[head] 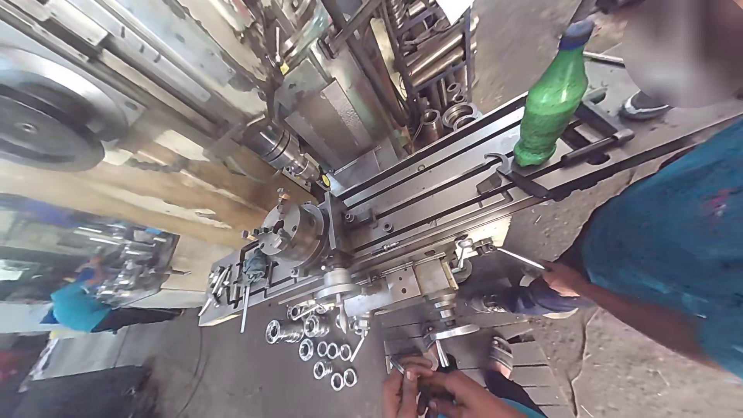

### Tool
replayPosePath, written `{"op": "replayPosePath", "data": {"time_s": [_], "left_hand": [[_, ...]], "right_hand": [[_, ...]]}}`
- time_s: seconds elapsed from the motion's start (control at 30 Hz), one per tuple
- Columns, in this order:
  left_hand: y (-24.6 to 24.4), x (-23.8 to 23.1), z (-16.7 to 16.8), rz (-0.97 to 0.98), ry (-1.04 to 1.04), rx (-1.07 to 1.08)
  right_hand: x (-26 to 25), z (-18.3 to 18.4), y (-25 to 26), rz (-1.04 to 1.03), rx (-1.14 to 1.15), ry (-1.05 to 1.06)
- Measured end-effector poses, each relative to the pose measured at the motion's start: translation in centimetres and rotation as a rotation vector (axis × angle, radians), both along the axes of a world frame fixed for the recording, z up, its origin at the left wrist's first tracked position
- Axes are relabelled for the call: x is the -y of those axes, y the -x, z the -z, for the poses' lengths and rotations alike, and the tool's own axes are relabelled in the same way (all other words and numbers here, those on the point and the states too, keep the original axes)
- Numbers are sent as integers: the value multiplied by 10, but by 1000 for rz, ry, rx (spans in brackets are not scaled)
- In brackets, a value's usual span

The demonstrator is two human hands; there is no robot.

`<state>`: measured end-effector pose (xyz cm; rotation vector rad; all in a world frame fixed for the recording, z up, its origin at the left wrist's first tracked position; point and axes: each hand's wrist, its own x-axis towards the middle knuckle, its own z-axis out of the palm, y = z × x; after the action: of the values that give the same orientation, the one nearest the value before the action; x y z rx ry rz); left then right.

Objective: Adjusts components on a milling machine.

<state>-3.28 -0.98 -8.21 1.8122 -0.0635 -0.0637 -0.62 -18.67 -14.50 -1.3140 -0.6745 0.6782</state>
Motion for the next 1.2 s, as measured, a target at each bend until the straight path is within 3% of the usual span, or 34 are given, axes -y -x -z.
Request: {"op": "replayPosePath", "data": {"time_s": [0.47,1.2], "left_hand": [[-6,0,-11,-53,182,46],[-8,10,-18,-116,218,75]], "right_hand": [[1,-7,-3,1,30,-88],[1,-21,-8,-44,16,-19]]}}
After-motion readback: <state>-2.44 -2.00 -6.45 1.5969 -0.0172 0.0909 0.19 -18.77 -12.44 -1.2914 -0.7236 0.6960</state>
